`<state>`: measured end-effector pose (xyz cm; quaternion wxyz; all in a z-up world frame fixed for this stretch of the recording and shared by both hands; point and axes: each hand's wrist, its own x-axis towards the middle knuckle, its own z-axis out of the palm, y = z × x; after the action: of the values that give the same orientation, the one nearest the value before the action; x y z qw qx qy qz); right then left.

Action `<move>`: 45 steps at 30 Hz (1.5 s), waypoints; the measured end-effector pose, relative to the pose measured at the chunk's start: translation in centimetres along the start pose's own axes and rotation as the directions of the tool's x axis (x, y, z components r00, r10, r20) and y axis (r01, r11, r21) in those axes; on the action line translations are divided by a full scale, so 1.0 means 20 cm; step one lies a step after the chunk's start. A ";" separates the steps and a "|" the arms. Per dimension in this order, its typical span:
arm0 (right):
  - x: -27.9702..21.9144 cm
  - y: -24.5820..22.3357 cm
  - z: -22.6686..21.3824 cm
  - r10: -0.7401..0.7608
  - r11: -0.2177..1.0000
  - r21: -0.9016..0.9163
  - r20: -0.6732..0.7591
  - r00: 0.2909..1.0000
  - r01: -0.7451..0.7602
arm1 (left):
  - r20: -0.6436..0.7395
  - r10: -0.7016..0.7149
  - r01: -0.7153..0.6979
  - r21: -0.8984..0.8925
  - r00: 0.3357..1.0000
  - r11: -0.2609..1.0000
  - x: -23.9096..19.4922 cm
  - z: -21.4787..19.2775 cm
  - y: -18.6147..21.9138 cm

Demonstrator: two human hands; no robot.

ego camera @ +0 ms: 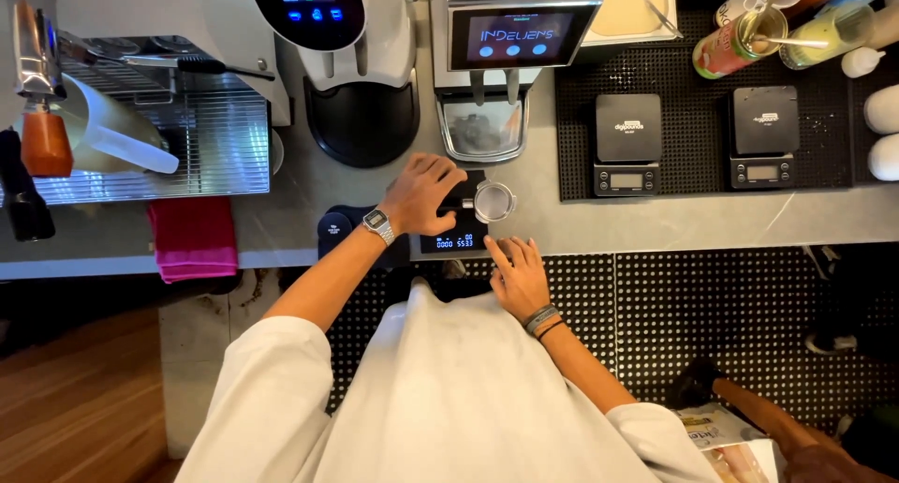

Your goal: The person prepares espresso by grinding coffee beans into a portafilter, tamping the grounds, and extracting shots into a metal cup. They repeat the process for a second shot, cleaning the portafilter between cycles.

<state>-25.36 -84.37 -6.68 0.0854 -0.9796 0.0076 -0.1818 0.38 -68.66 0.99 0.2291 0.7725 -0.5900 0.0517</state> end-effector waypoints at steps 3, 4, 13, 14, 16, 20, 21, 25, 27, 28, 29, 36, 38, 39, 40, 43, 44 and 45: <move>0.02 -0.02 -0.02 -0.024 0.999 -0.047 -0.006 1.000 0.024 | -0.111 -0.049 0.049 -0.004 0.993 0.999 -0.04 0.03 0.00; 0.02 -0.01 -0.01 -0.025 0.999 -0.047 -0.007 1.000 0.024 | -0.112 -0.049 0.049 -0.003 0.993 0.999 -0.03 0.02 -0.01; -0.02 0.00 0.01 0.025 0.999 0.048 -0.030 0.999 -0.024 | -0.249 -0.142 0.137 -0.039 0.958 0.990 -0.03 -0.01 0.00; -0.02 0.00 0.01 0.025 0.998 0.062 -0.036 0.999 -0.023 | -0.242 -0.149 0.132 -0.085 0.959 0.988 -0.04 0.01 -0.01; -0.02 0.00 0.02 0.028 0.997 0.076 -0.041 0.999 -0.025 | -0.234 -0.153 0.125 -0.133 0.960 0.983 -0.06 0.04 -0.01; -0.03 -0.01 0.01 0.039 0.995 0.093 -0.048 0.998 -0.034 | -0.217 -0.086 0.071 -0.076 0.972 0.995 -0.06 0.05 -0.01; -0.02 -0.02 0.01 0.038 0.995 0.093 -0.045 0.998 -0.034 | -0.205 -0.015 0.012 -0.013 0.979 1.000 -0.06 0.05 -0.01; -0.02 -0.02 0.00 0.053 0.994 0.099 -0.032 0.998 -0.050 | -0.194 0.018 -0.018 0.002 0.981 1.000 -0.06 0.09 -0.04; -0.02 -0.02 0.00 0.052 0.993 0.104 -0.034 0.998 -0.048 | -0.133 0.055 -0.057 -0.013 0.990 0.998 -0.05 0.10 -0.06; -0.02 -0.02 0.00 0.053 0.994 0.102 -0.034 0.998 -0.049 | -0.133 0.057 -0.059 -0.014 0.989 0.998 -0.04 0.09 -0.06; -0.03 -0.02 0.01 0.053 0.994 0.099 -0.032 0.998 -0.049 | -0.103 0.077 -0.078 -0.004 0.992 0.997 -0.03 0.08 -0.06; -0.03 -0.01 0.01 0.051 0.994 0.104 -0.037 0.998 -0.047 | -0.007 0.130 -0.130 0.020 0.991 0.991 0.00 0.06 -0.06; -0.04 0.00 0.01 0.050 0.993 0.105 -0.041 0.998 -0.045 | -0.002 0.136 -0.136 0.011 0.991 0.991 0.00 0.07 -0.06; -0.04 0.00 0.02 0.045 0.993 0.108 -0.045 0.998 -0.040 | 0.003 0.138 -0.138 0.002 0.990 0.990 0.00 0.08 -0.06; -0.04 0.00 0.02 0.047 0.993 0.108 -0.046 0.998 -0.042 | 0.004 0.140 -0.140 0.002 0.990 0.990 0.00 0.09 -0.06; -0.04 -0.01 0.01 0.050 0.992 0.120 -0.051 0.997 -0.044 | -0.007 0.130 -0.130 0.008 0.991 0.991 -0.01 0.11 -0.07; -0.04 -0.01 0.01 0.055 0.989 0.138 -0.057 0.997 -0.046 | 0.017 0.129 -0.130 0.022 0.991 0.991 -0.01 0.10 -0.07; -0.03 -0.01 0.00 0.059 0.987 0.155 -0.064 0.996 -0.049 | 0.042 0.128 -0.130 0.036 0.991 0.991 -0.01 0.09 -0.06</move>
<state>-26.00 -84.11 -6.94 0.1649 -0.9629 0.0231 -0.2126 1.12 -68.95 -1.12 0.1987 0.7378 -0.6421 0.0622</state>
